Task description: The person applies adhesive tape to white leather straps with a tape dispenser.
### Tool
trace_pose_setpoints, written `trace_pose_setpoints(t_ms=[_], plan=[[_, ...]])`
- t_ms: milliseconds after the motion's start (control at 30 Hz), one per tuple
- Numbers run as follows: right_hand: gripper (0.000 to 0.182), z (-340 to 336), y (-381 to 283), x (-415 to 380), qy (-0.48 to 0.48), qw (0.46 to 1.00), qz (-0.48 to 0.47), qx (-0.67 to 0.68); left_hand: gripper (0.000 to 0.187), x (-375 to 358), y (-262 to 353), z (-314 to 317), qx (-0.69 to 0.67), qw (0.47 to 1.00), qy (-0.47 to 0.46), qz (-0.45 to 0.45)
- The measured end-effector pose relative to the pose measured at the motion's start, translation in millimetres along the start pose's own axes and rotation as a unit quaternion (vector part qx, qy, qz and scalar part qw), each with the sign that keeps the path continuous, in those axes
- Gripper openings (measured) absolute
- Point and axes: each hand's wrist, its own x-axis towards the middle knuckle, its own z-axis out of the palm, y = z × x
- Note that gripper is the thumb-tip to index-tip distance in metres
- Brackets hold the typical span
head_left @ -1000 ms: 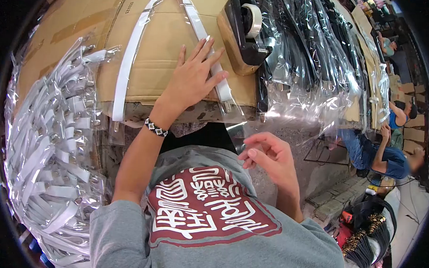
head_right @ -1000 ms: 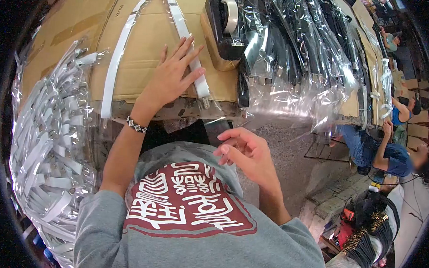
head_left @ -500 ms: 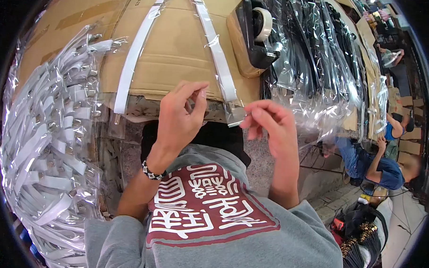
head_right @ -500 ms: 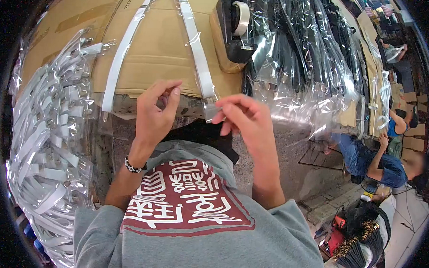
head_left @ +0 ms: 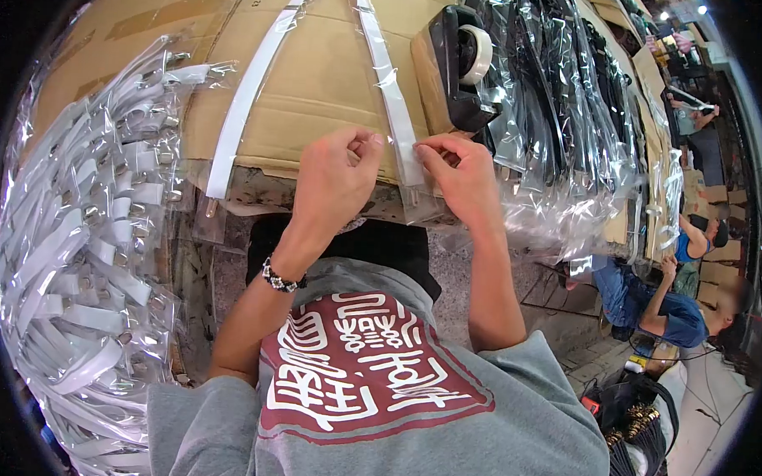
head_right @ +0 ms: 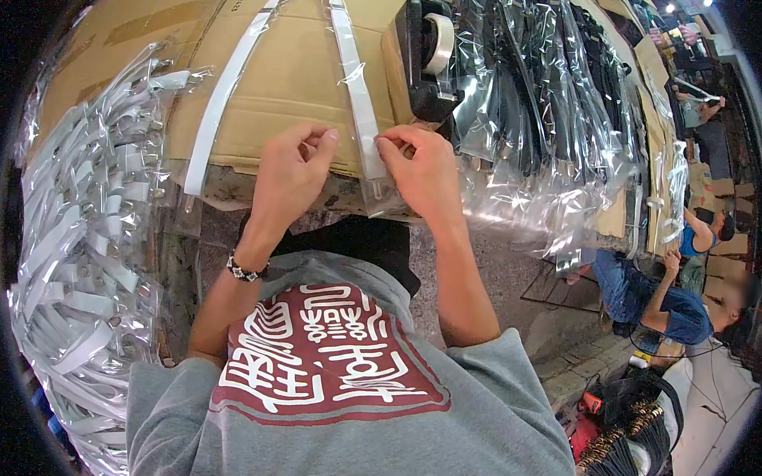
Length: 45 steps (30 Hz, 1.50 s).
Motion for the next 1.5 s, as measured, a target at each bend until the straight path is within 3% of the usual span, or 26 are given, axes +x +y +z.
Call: trace_pose_setpoints(t_ms=[100,300,500,700,800,1000,1100,1200,1267,1500], plan=[[0.023,2,2,0,-0.007,0.999,0.043,0.001,0.034,7,-2,4,0.093,0.991,-0.091,-0.015],[0.03,8,9,1,-0.001,0.997,0.077,0.011,0.034,19,2,9,0.073,0.986,-0.138,-0.052],[0.032,11,8,4,-0.02,0.986,0.122,0.11,0.038,23,3,5,-0.038,0.968,-0.185,-0.164],[0.03,7,-1,3,-0.031,0.948,0.149,0.28,0.058,21,0,-8,-0.207,0.93,-0.168,-0.253],[0.033,2,-5,1,-0.036,0.924,0.166,0.344,0.067,22,-2,-11,-0.227,0.916,-0.172,-0.283],[0.036,-2,-6,-1,-0.04,0.909,0.162,0.382,0.059,15,1,2,-0.377,0.85,-0.232,-0.285],[0.037,-3,-8,-4,-0.029,0.924,0.15,0.349,0.045,15,-7,9,-0.435,0.836,-0.209,-0.26],[0.036,-1,-7,-8,-0.012,0.955,0.117,0.272,0.026,11,-11,11,-0.413,0.853,-0.204,-0.245],[0.037,-1,-9,-11,-0.011,0.971,0.101,0.218,0.024,9,-17,15,-0.403,0.862,-0.199,-0.234],[0.039,2,-5,-13,-0.004,0.97,0.091,0.227,0.02,8,-15,15,-0.412,0.857,-0.198,-0.236]])
